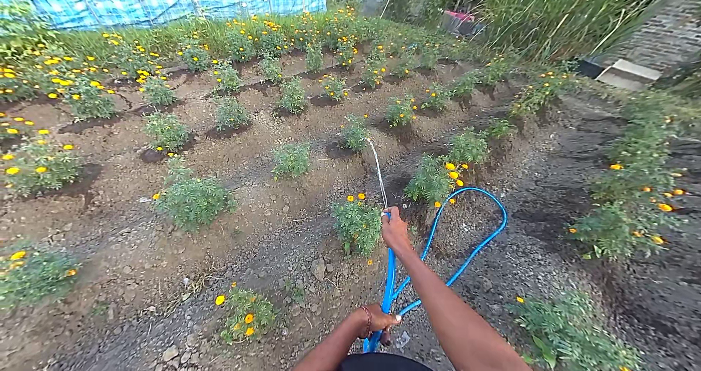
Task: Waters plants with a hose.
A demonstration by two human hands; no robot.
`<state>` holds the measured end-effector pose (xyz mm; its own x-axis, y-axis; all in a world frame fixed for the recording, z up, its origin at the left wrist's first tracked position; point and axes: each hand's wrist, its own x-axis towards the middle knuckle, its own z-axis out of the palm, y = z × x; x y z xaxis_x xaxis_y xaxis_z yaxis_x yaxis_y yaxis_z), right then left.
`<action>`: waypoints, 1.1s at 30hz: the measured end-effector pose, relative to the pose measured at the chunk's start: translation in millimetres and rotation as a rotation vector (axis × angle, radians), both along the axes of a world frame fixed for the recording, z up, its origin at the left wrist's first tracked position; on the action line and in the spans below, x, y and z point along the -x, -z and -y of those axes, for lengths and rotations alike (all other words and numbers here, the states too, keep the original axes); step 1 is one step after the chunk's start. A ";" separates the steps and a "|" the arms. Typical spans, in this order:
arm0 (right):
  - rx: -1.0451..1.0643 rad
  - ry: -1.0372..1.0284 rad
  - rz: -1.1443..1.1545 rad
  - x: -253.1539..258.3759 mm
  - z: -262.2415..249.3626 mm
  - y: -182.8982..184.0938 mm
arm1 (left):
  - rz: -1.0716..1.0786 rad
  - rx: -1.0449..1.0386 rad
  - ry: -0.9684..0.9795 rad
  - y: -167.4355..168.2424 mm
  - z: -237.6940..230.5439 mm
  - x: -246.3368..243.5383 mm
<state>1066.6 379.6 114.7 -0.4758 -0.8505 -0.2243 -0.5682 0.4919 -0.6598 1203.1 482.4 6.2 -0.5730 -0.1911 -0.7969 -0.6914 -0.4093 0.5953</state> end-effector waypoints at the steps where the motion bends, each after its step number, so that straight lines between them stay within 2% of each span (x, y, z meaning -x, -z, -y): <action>1: -0.004 -0.007 -0.001 -1.2 0.9 1.1 | -0.001 0.000 -0.006 0.3 -0.4 -0.8; 10: 0.011 -0.055 0.001 -13.7 3.3 2.2 | 0.022 -0.005 -0.006 -7.7 -1.8 -6.2; 33: 0.029 -0.017 0.013 -7.5 2.2 1.8 | 0.014 -0.003 -0.018 -3.8 -2.2 -2.5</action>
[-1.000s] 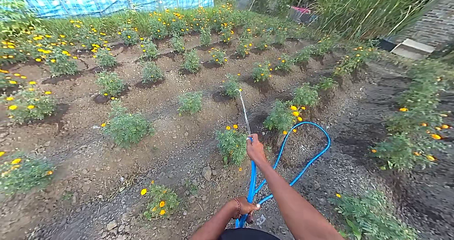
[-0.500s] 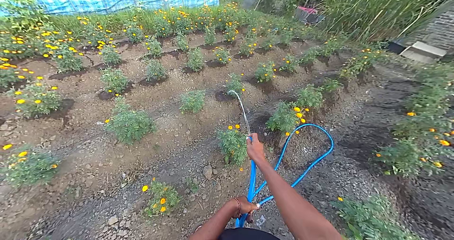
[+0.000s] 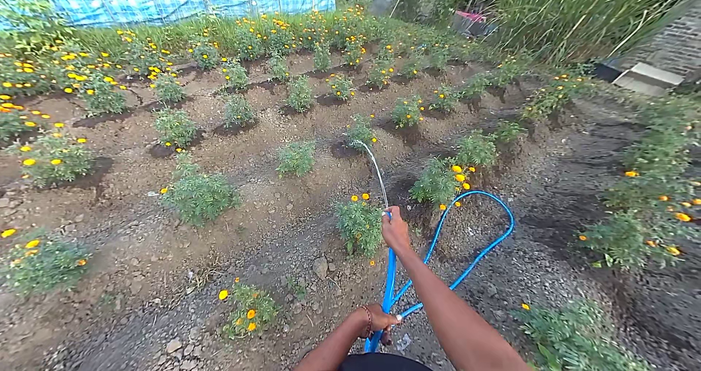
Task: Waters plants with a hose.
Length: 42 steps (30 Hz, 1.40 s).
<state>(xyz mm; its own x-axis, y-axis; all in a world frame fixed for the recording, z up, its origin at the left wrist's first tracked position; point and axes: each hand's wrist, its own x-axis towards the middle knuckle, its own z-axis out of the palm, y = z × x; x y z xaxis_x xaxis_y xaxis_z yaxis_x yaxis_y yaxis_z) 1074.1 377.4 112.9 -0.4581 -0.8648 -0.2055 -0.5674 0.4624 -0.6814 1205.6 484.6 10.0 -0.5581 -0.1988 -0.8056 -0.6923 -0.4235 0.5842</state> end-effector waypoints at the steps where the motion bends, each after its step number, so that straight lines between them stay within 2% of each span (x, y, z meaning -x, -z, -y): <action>1: 0.003 0.003 0.000 1.6 -0.5 0.5 | 0.005 0.007 0.001 -0.5 -0.1 0.7; 10: -0.057 -0.002 0.013 8.6 -7.2 12.9 | 0.026 0.003 0.014 9.1 -8.1 4.6; 18: -0.245 -0.289 0.028 -18.1 1.5 28.6 | 0.030 -0.036 -0.062 10.5 -26.8 -3.5; 24: -0.229 -0.399 0.083 -33.1 8.9 38.6 | 0.054 -0.043 -0.177 6.2 -35.6 -8.0; 29: -0.174 -0.415 0.111 -36.0 6.1 37.4 | 0.076 -0.006 -0.218 8.6 -40.1 -10.3; 37: -0.158 -0.387 0.116 -38.2 0.4 35.1 | 0.103 -0.001 -0.148 10.5 -39.5 -17.3; 42: -0.126 -0.332 0.087 -48.3 4.9 30.3 | 0.094 0.021 -0.107 -1.8 -27.4 -36.9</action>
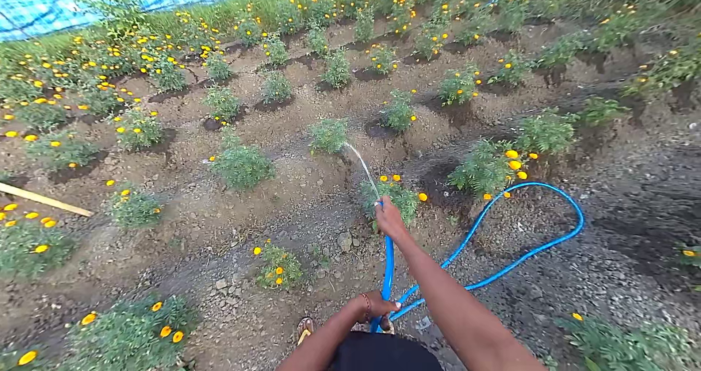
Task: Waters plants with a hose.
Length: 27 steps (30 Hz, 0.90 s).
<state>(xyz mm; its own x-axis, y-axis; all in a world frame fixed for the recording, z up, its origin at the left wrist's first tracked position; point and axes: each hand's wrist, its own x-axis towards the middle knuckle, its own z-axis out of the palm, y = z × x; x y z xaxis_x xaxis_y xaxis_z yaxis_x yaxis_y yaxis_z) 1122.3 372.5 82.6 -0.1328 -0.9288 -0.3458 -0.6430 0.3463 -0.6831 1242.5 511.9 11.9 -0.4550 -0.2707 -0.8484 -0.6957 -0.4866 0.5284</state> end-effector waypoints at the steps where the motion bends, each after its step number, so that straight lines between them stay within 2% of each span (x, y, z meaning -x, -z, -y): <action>1: -0.001 0.012 -0.005 -5.0 1.1 0.4 | -0.010 0.002 0.006 0.7 1.9 -7.1; 7: -0.026 0.034 -0.065 -56.7 4.3 -6.0 | -0.026 0.036 0.065 -0.3 9.9 -64.9; 20: -0.008 0.085 -0.109 -192.0 18.2 -8.6 | -0.099 0.020 0.001 3.3 21.4 -199.3; 27: -0.001 0.092 -0.114 -237.4 18.4 -3.4 | -0.059 0.022 0.015 -3.8 21.1 -245.8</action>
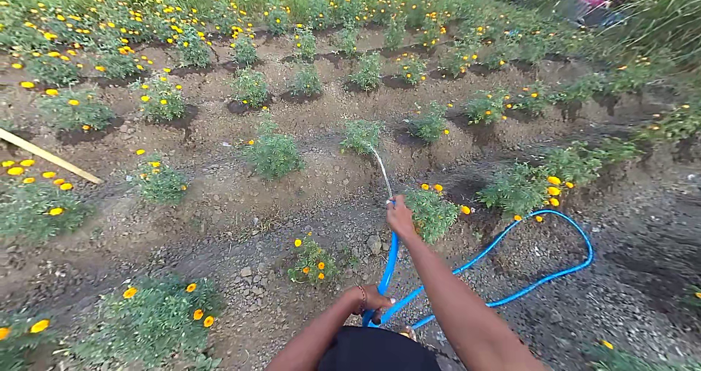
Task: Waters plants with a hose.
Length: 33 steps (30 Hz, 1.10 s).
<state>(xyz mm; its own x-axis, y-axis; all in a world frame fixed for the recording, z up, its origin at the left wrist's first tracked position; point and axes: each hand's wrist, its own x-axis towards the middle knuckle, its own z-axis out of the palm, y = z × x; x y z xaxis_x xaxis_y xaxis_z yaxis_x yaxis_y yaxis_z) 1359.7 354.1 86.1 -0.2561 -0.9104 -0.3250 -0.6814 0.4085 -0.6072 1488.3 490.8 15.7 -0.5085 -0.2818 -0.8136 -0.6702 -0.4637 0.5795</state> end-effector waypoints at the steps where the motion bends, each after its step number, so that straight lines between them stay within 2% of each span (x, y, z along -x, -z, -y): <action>1: -0.002 0.001 -0.003 -4.4 -0.3 -0.8 | -0.005 -0.001 -0.004 0.9 -0.1 -4.2; 11: -0.023 -0.006 0.001 -22.4 -4.9 -0.3 | -0.014 0.002 0.006 6.2 -2.8 -23.0; 33: -0.043 -0.054 0.011 -31.5 -4.8 2.7 | 0.026 0.031 0.040 7.6 -4.6 -26.9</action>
